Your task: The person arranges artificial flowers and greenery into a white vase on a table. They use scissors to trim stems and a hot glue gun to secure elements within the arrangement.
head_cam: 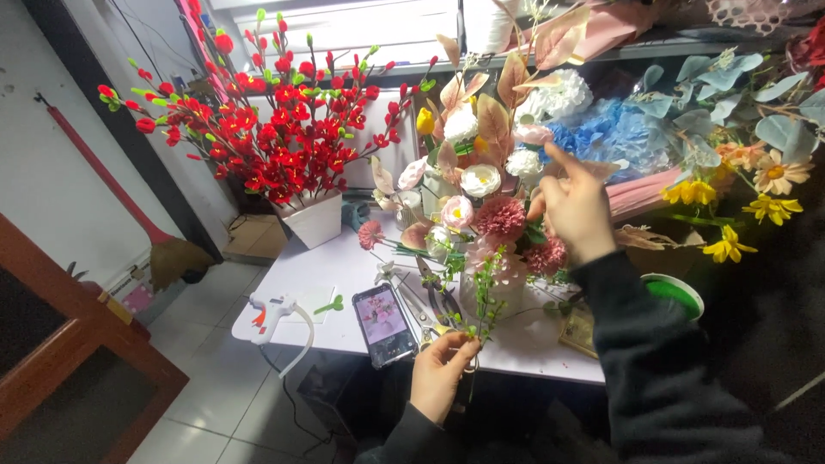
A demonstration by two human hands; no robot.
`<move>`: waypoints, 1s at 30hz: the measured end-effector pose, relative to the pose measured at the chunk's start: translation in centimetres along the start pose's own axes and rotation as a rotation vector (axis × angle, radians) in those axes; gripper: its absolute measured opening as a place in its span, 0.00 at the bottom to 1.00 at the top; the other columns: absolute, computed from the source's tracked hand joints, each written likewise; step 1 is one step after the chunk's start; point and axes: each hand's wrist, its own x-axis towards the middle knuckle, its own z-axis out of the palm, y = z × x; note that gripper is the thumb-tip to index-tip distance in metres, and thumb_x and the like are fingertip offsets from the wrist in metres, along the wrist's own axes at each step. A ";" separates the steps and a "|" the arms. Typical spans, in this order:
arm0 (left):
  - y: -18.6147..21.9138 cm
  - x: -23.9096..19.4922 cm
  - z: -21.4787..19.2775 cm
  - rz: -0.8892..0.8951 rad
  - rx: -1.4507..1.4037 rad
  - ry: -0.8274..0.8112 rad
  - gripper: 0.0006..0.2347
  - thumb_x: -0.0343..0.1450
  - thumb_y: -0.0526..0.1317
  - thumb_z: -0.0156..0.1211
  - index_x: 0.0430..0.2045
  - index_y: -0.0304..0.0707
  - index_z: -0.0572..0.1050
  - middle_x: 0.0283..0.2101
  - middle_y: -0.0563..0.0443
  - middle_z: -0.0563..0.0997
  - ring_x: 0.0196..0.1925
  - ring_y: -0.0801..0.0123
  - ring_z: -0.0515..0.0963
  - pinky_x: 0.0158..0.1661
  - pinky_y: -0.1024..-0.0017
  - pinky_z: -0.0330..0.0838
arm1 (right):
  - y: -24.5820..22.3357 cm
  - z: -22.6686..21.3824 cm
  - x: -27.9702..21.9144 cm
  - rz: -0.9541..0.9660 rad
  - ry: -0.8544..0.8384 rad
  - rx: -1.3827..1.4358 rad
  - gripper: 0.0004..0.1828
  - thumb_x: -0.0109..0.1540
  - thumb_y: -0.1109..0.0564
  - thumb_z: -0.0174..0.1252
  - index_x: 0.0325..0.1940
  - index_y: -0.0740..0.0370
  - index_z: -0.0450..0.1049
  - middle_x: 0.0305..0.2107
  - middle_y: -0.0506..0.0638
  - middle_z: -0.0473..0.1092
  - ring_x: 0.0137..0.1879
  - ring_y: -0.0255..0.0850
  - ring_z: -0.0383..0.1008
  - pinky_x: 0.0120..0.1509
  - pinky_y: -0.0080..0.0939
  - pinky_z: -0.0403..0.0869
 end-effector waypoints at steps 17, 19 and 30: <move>-1.9 0.1 -0.3 0.075 -0.197 -0.054 0.09 0.62 0.37 0.64 0.33 0.34 0.79 0.28 0.53 0.80 0.24 0.79 0.72 0.25 0.83 0.64 | 8.7 2.2 -12.6 0.285 -0.393 0.035 0.20 0.52 0.54 0.61 0.49 0.53 0.77 0.31 0.48 0.76 0.33 0.33 0.72 0.42 0.31 0.69; -2.4 -0.4 0.2 0.083 -0.162 -0.089 0.08 0.63 0.37 0.64 0.32 0.35 0.79 0.28 0.53 0.81 0.27 0.80 0.73 0.27 0.83 0.65 | 9.9 3.5 -13.8 0.219 -0.383 0.082 0.24 0.50 0.51 0.63 0.52 0.51 0.76 0.35 0.45 0.73 0.37 0.32 0.71 0.47 0.30 0.68; -1.5 -0.9 -0.4 0.208 0.112 -0.131 0.06 0.61 0.37 0.65 0.29 0.41 0.80 0.30 0.57 0.82 0.34 0.81 0.77 0.40 0.82 0.69 | 11.2 5.2 -14.2 0.197 -0.218 0.425 0.13 0.54 0.61 0.60 0.42 0.66 0.79 0.28 0.46 0.71 0.37 0.32 0.70 0.38 0.31 0.68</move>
